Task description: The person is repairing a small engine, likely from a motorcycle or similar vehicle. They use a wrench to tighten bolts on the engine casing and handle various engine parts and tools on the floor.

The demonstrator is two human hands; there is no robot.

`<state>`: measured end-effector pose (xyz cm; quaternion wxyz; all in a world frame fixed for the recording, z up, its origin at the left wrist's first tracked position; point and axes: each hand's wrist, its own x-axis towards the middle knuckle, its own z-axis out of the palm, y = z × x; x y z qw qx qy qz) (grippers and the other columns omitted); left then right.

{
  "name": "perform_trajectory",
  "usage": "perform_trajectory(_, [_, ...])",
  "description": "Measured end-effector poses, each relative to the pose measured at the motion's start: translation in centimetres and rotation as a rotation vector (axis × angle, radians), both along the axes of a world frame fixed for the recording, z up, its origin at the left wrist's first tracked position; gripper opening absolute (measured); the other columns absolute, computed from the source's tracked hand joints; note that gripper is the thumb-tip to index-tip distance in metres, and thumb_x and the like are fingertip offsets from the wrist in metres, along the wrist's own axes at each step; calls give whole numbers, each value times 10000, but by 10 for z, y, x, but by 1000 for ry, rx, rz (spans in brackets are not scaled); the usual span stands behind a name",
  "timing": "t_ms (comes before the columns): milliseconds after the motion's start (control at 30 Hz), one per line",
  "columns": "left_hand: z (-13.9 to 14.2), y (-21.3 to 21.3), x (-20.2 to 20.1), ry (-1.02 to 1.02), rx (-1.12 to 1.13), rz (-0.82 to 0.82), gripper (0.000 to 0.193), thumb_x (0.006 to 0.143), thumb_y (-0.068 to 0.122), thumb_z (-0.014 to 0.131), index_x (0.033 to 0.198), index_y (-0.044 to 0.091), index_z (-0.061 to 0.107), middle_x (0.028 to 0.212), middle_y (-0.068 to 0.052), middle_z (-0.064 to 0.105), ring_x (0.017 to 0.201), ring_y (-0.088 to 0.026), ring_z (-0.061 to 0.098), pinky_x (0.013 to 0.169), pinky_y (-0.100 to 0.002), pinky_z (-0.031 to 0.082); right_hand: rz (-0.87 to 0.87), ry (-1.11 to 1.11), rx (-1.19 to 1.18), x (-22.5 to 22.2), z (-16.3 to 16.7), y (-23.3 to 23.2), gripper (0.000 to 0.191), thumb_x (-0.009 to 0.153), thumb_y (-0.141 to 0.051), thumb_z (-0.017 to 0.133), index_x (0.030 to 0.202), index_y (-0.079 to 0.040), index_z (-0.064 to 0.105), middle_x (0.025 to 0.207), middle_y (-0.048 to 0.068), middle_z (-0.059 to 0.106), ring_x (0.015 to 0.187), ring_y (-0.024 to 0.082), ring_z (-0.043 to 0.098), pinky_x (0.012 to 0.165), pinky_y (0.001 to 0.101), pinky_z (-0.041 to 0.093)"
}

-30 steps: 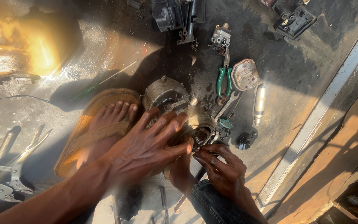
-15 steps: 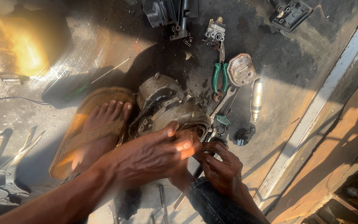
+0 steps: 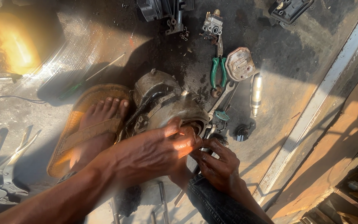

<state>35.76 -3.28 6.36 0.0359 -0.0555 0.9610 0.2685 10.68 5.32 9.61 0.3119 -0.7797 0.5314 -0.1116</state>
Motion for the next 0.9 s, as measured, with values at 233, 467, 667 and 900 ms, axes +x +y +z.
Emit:
perform_trajectory(233, [-9, 4, 0, -148, 74, -98, 373, 1109, 129, 494, 744, 154, 567, 731, 38, 608, 858, -135, 589, 1328, -646, -33, 207, 100, -25, -6, 7, -3, 417, 787, -32, 731, 1202, -39, 761, 1184, 200, 659, 916, 262, 716, 708, 360, 602])
perform_trajectory(467, [-15, 10, 7, 143, -202, 127, 164, 899, 322, 596, 820, 191, 656, 1000, -19, 639, 1461, -256, 415, 1209, -676, -67, 319, 53, -36, 7, 14, -13, 371, 883, 0, 713, 1253, 33, 699, 1254, 235, 658, 1019, 303, 726, 752, 356, 626])
perform_trajectory(667, [-11, 4, 11, 13, 58, 23, 181, 990, 219, 560, 848, 158, 654, 805, 9, 632, 1259, -229, 528, 1237, -696, -53, 326, 67, -35, 15, 18, -17, 376, 884, -4, 702, 1257, 46, 690, 1235, 244, 664, 995, 296, 725, 719, 341, 620])
perform_trajectory(900, [-6, 2, 17, 33, 61, 50, 87, 948, 184, 602, 916, 125, 657, 801, -19, 631, 1123, -224, 592, 1243, -653, 94, 265, 96, -34, 16, 13, -11, 373, 893, -5, 695, 1264, 38, 698, 1151, 230, 698, 858, 232, 736, 600, 300, 585])
